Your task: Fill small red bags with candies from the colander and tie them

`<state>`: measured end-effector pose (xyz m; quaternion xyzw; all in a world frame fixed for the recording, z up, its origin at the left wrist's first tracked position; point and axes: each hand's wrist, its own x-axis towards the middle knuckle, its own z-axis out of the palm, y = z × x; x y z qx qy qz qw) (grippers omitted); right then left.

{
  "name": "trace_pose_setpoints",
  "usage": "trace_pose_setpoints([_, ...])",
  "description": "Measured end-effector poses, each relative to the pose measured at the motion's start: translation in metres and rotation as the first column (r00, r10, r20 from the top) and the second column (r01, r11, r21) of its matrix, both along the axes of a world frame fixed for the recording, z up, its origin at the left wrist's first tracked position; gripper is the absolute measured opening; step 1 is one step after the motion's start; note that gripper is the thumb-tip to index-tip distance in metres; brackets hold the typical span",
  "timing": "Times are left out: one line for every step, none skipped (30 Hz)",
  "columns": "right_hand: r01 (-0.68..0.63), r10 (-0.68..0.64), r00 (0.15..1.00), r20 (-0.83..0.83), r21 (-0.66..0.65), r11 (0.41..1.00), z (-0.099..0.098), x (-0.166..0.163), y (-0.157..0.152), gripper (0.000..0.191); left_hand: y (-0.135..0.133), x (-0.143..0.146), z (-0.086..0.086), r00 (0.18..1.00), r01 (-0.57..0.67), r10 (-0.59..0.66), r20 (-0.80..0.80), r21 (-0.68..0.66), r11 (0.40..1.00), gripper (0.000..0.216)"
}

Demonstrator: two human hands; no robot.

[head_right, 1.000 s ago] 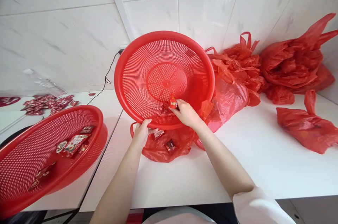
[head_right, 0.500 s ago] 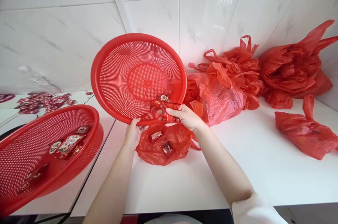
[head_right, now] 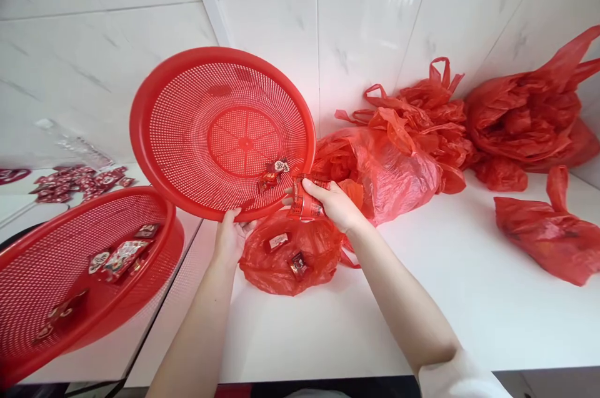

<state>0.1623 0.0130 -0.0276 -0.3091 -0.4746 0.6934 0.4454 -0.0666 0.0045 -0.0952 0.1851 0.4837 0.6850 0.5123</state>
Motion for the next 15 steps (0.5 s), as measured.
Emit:
trace_pose_setpoints([-0.021, 0.021, 0.999, 0.028, 0.018, 1.000, -0.001, 0.002, 0.000, 0.041, 0.000, 0.000, 0.000, 1.000, -0.001, 0.001, -0.002, 0.006, 1.000, 0.019])
trace_pose_setpoints([-0.060, 0.058, 0.996, 0.072, 0.029, 0.998, -0.002, 0.004, 0.000, 0.041, 0.000, 0.001, 0.000, 1.000, -0.001, 0.001, -0.005, 0.013, 1.000, 0.019])
trace_pose_setpoints([-0.106, 0.101, 0.987, 0.128, 0.036, 0.994, -0.002, 0.005, 0.000, 0.042, 0.000, 0.001, -0.001, 1.000, -0.004, 0.004, -0.010, 0.021, 1.000, 0.020])
trace_pose_setpoints([-0.146, 0.135, 0.973, 0.186, 0.045, 0.988, -0.003, 0.006, -0.001, 0.043, 0.000, 0.001, -0.001, 1.000, -0.008, 0.009, -0.016, 0.029, 1.000, 0.020])
trace_pose_setpoints([-0.171, 0.153, 0.960, 0.236, 0.059, 0.984, -0.004, 0.007, -0.001, 0.043, 0.000, 0.001, -0.002, 1.000, -0.012, 0.013, -0.022, 0.034, 0.999, 0.021])
trace_pose_setpoints([-0.180, 0.154, 0.950, 0.272, 0.075, 0.981, -0.004, 0.006, -0.002, 0.042, 0.000, 0.001, -0.003, 0.999, -0.016, 0.017, -0.028, 0.037, 0.999, 0.021])
trace_pose_setpoints([-0.180, 0.147, 0.945, 0.294, 0.091, 0.979, -0.005, 0.005, -0.002, 0.042, 0.000, 0.001, -0.003, 0.999, -0.020, 0.022, -0.034, 0.039, 0.999, 0.021])
trace_pose_setpoints([-0.173, 0.135, 0.944, 0.302, 0.105, 0.979, -0.006, 0.003, -0.003, 0.042, 0.000, 0.001, -0.004, 0.999, -0.021, 0.022, -0.040, 0.040, 0.999, 0.021])
trace_pose_setpoints([-0.163, 0.121, 0.945, 0.302, 0.116, 0.980, -0.007, 0.000, -0.004, 0.042, 0.000, 0.000, -0.004, 0.999, -0.017, 0.019, -0.046, 0.044, 0.999, 0.021])
trace_pose_setpoints([-0.154, 0.111, 0.947, 0.303, 0.122, 0.981, -0.008, -0.002, -0.004, 0.043, 0.001, 0.000, -0.004, 0.999, -0.013, 0.015, -0.051, 0.051, 0.999, 0.021])
trace_pose_setpoints([-0.147, 0.104, 0.948, 0.301, 0.121, 0.982, -0.008, -0.004, -0.004, 0.044, 0.001, -0.001, -0.004, 0.998, -0.010, 0.013, -0.055, 0.056, 0.998, 0.021])
trace_pose_setpoints([-0.139, 0.098, 0.949, 0.299, 0.119, 0.983, -0.009, -0.006, -0.004, 0.046, 0.001, -0.001, -0.004, 0.998, -0.010, 0.013, -0.057, 0.057, 0.998, 0.021])
trace_pose_setpoints([-0.133, 0.093, 0.951, 0.296, 0.119, 0.984, -0.009, -0.008, -0.005, 0.047, 0.001, -0.002, -0.004, 0.998, -0.014, 0.017, -0.057, 0.054, 0.998, 0.022])
trace_pose_setpoints([-0.131, 0.090, 0.951, 0.295, 0.124, 0.984, -0.009, -0.009, -0.005, 0.049, 0.001, -0.002, -0.004, 0.998, -0.023, 0.026, -0.057, 0.050, 0.998, 0.022])
trace_pose_setpoints([-0.131, 0.086, 0.951, 0.296, 0.136, 0.982, -0.009, -0.010, -0.005, 0.050, 0.001, -0.003, -0.004, 0.998, -0.030, 0.032, -0.057, 0.046, 0.998, 0.022])
